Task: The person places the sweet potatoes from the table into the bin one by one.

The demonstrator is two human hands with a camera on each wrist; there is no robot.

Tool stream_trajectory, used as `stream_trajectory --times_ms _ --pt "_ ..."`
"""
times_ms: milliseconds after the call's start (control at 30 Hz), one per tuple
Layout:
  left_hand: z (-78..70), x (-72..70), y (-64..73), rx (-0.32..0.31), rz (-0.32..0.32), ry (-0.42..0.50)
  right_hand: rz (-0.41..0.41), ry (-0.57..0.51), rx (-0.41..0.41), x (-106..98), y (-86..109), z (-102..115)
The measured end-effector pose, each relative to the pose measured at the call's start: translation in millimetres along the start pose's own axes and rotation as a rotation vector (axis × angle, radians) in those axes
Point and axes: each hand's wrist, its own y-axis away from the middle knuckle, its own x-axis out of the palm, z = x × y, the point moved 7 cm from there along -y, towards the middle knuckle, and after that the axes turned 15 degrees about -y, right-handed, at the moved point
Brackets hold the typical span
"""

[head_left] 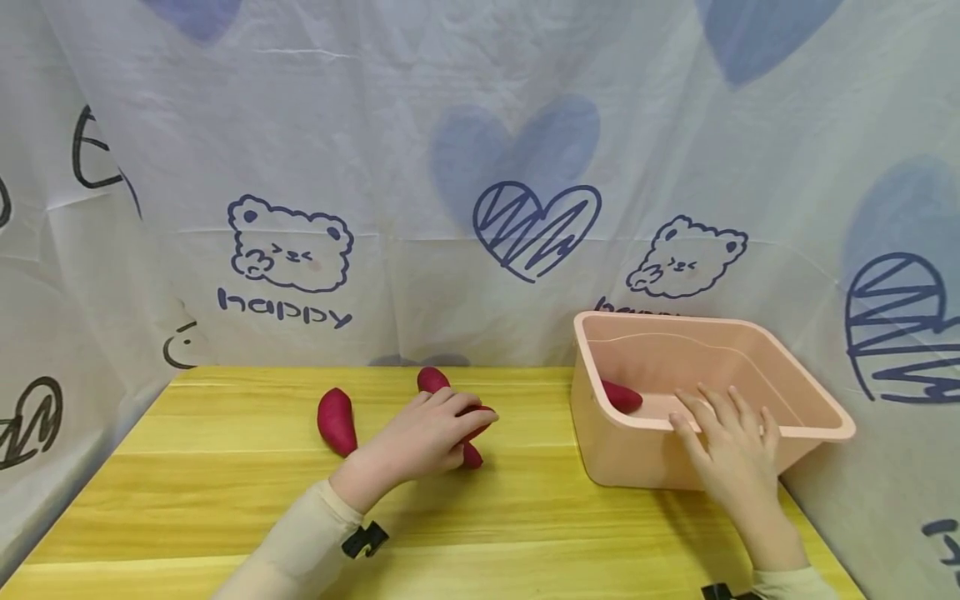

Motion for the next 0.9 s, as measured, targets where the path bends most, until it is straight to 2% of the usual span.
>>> stream_trajectory --times_ms 233,900 --pt "-3.3 -6.7 -22.1 0.005 0.014 0.018 -0.003 0.002 0.0 0.0 -0.6 -0.1" --pt "-17.4 -34.6 -73.6 0.026 -0.039 -0.002 -0.007 -0.005 -0.004 -1.2 -0.6 2.1"
